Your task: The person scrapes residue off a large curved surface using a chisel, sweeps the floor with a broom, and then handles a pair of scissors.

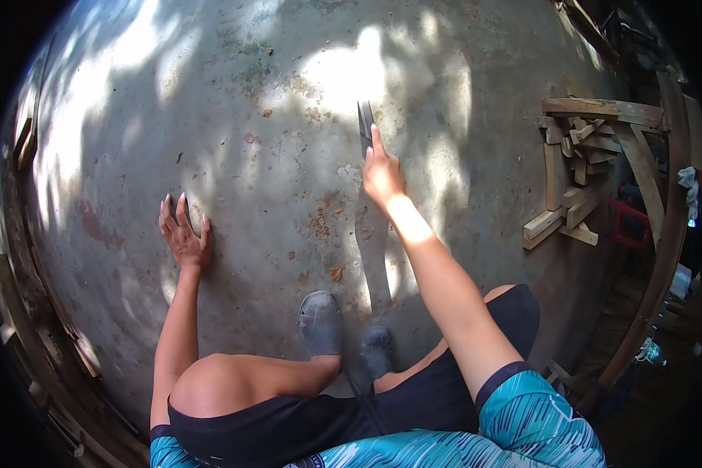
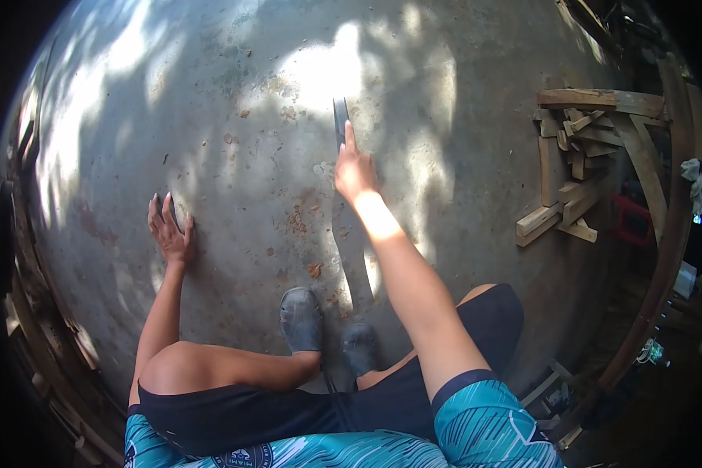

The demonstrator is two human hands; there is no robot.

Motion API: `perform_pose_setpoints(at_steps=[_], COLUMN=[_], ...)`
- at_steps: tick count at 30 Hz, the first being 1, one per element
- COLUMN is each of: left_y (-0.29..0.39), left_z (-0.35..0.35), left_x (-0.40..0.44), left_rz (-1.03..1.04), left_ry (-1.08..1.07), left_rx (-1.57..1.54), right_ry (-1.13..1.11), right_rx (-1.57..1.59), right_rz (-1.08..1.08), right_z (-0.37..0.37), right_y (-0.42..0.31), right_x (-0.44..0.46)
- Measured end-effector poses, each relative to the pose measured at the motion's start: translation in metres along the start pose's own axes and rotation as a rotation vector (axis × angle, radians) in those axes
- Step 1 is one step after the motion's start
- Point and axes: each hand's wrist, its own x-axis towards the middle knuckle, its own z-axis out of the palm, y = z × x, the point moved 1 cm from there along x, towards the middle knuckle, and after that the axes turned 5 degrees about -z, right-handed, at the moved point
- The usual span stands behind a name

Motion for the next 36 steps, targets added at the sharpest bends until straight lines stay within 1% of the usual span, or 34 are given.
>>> perform_pose_setpoints(at_steps=[1,2,4,7,8,10,13,14,16,17,18,21,22,23,24,26,27,28,29,30,31,34,35,36], left_y=[0.001,0.002,0.002,0.002,0.002,0.003,0.001,0.004,0.009,0.010,0.008,0.004,0.005,0.002,0.001,0.005,0.011,0.020,0.031,0.036,0.046,0.067,0.064,0.059], left_z=[0.001,0.000,-0.002,-0.001,-0.001,0.001,-0.006,-0.004,-0.003,-0.003,-0.006,-0.006,-0.007,-0.004,-0.002,-0.005,-0.013,-0.017,-0.024,-0.037,-0.059,-0.125,-0.140,-0.155], left_x=[0.000,-0.001,-0.001,0.000,-0.001,-0.002,0.002,0.002,0.002,0.002,0.003,0.005,0.007,0.006,0.006,0.009,0.010,0.016,0.019,0.015,0.015,-0.007,-0.024,-0.046], left_rz=[0.004,-0.005,-0.020,-0.008,-0.007,-0.010,-0.015,-0.018,-0.035,-0.044,-0.051,-0.032,-0.036,-0.043,-0.068,-0.081,-0.091,-0.137,-0.185,-0.233,-0.178,-0.294,-0.321,-0.348], left_ry=[0.008,0.001,-0.010,-0.008,-0.008,-0.018,-0.040,-0.050,-0.060,-0.065,-0.070,-0.069,-0.075,-0.095,-0.107,-0.128,-0.155,-0.215,-0.281,-0.362,-0.437,-0.608,-0.583,-0.552], left_rx=[0.002,0.004,0.016,0.030,0.035,0.039,0.045,0.036,0.047,0.048,0.059,0.083,0.084,0.084,0.096,0.114,0.115,0.122,0.133,0.150,0.144,-0.170,-0.306,-0.438], right_ry=[0.139,0.197,0.080,0.000,0.051,0.076,0.177,0.175,0.290,0.385,0.404,0.327,0.307,0.289,0.323,0.203,0.092,-0.012,-0.012,-0.042,-0.100,-0.243,-0.292,-0.291], right_rx=[0.003,-0.037,-0.023,-0.151,-0.155,-0.080,0.002,0.085,0.171,0.247,0.294,0.220,0.174,0.193,0.168,0.058,0.029,-0.006,-0.033,-0.044,-0.054,-0.046,-0.056,-0.056], right_rz=[-0.068,-0.046,0.088,0.142,0.125,0.114,0.013,0.043,0.110,0.044,0.058,0.097,0.114,0.147,0.143,0.146,0.189,0.221,0.152,0.183,0.182,0.177,0.204,0.213], right_z=[0.013,0.022,0.011,-0.010,-0.010,-0.024,-0.027,-0.033,-0.033,-0.028,-0.023,-0.004,-0.004,-0.009,-0.013,-0.011,-0.013,-0.024,-0.035,-0.044,-0.044,-0.084,-0.106,-0.116], right_y=[0.023,0.039,0.046,0.044,0.049,0.043,0.028,0.015,-0.005,-0.006,-0.007,0.009,0.013,0.010,0.005,0.015,0.018,0.015,0.010,0.004,0.005,-0.026,-0.044,-0.054], right_x=[-0.014,-0.025,-0.039,-0.008,0.015,0.052,0.078,0.071,0.053,0.044,0.033,0.005,-0.003,-0.013,-0.022,-0.034,-0.045,-0.051,-0.065,-0.075,-0.090,-0.130,-0.148,-0.164])
